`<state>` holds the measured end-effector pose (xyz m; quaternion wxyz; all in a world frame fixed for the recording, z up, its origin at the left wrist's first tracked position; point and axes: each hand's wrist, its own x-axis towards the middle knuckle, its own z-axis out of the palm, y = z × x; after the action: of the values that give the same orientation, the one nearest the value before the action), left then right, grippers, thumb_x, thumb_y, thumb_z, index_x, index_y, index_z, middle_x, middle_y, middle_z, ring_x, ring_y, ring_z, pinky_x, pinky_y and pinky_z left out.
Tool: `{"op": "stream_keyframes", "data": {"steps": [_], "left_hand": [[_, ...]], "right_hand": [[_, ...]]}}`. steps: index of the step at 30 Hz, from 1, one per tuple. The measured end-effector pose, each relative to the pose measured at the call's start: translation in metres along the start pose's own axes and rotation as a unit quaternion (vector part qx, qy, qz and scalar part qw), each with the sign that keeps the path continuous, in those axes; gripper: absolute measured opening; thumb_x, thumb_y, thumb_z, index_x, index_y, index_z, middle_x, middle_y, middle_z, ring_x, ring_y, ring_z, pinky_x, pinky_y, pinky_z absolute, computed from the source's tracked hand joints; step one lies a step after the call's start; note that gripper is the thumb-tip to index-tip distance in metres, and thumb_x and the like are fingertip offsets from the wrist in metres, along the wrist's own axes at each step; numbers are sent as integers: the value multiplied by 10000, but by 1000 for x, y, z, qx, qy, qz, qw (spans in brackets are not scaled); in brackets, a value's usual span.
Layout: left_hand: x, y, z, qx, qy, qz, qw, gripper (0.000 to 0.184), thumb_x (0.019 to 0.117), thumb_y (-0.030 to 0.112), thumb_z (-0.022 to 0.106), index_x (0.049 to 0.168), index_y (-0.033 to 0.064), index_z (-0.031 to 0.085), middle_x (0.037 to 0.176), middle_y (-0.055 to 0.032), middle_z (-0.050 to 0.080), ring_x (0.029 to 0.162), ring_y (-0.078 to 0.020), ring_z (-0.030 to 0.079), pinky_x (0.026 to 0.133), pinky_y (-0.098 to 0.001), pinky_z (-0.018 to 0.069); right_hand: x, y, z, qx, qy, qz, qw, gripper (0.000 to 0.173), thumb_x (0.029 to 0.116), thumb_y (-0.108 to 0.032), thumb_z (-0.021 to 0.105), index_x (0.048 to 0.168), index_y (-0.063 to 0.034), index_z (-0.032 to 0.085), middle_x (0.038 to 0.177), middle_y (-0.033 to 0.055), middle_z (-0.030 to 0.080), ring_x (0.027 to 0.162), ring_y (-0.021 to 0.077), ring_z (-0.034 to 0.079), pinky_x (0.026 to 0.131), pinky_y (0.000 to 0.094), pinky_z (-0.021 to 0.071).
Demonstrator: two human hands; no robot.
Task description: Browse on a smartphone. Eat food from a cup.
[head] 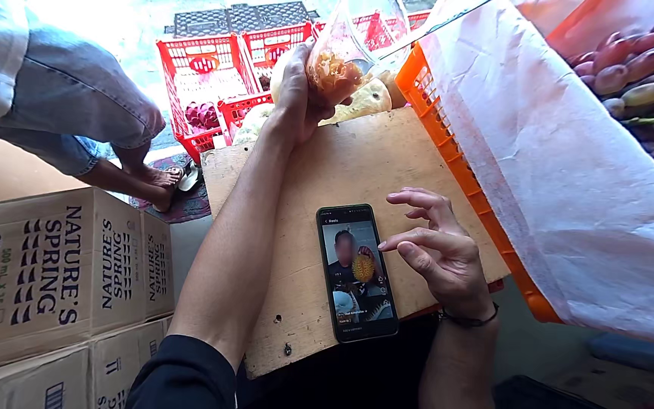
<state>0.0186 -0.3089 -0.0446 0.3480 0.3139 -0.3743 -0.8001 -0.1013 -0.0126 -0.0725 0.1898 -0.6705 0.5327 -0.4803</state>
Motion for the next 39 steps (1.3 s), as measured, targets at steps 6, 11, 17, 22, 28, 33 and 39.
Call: {"op": "stream_keyframes", "data": {"steps": [6, 11, 17, 22, 28, 33, 39], "left_hand": [[2, 0, 1, -10, 6, -1, 1000, 588, 1080, 540, 176, 1216, 104, 545, 987, -171, 668, 736, -269, 666, 566, -345, 549], [-2, 0, 3, -9, 2, -1, 1000, 581, 1074, 532, 179, 1198, 113, 562, 964, -134, 682, 730, -233, 668, 592, -335, 557], [-2, -2, 0, -25, 3, 6, 1000, 569, 1073, 528, 187, 1198, 125, 568, 958, -121, 687, 716, -219, 662, 571, -327, 544], [0, -3, 1, -19, 19, 3, 1000, 579, 1066, 555, 204, 1182, 129, 579, 934, -107, 691, 712, -208, 661, 576, -329, 543], [-3, -2, 2, -23, 21, 25, 999, 529, 1065, 529, 252, 1147, 133, 594, 921, -74, 684, 735, -183, 655, 615, -336, 551], [7, -15, -14, -12, 4, 13, 1000, 572, 1015, 622, 339, 1204, 154, 609, 967, -82, 693, 750, -190, 665, 616, -341, 554], [0, -5, 0, -47, 35, -18, 998, 506, 1060, 533, 307, 1169, 127, 588, 921, -88, 684, 727, -196, 661, 599, -333, 551]], "right_hand": [[1, 0, 0, 8, 15, 6, 1000, 292, 1022, -395, 576, 918, -234, 797, 1439, 71, 577, 1448, 295, 403, 1147, 463, 402], [3, 0, 0, 39, 55, 23, 997, 313, 1027, -354, 570, 914, -172, 799, 1384, 82, 613, 1375, 264, 488, 1103, 427, 455], [3, -4, 0, 55, 105, 70, 990, 328, 1024, -270, 548, 893, -86, 786, 1265, 77, 666, 1106, 132, 628, 968, 302, 526], [7, -3, 0, 72, 119, 88, 986, 314, 1016, -193, 532, 911, -40, 785, 1223, 114, 677, 1180, 174, 606, 1014, 305, 509], [10, -3, -1, 104, 118, 93, 983, 320, 1012, -184, 525, 885, -11, 763, 1228, 138, 676, 1203, 182, 608, 1036, 302, 506], [25, -2, -5, 165, 213, 88, 959, 314, 1054, -215, 476, 1000, -67, 747, 1155, 62, 706, 1064, 167, 663, 905, 315, 568], [106, -7, -16, 147, 226, 142, 953, 465, 1014, -160, 459, 1434, 30, 401, 1093, 97, 654, 949, 183, 672, 804, 354, 584]]}}
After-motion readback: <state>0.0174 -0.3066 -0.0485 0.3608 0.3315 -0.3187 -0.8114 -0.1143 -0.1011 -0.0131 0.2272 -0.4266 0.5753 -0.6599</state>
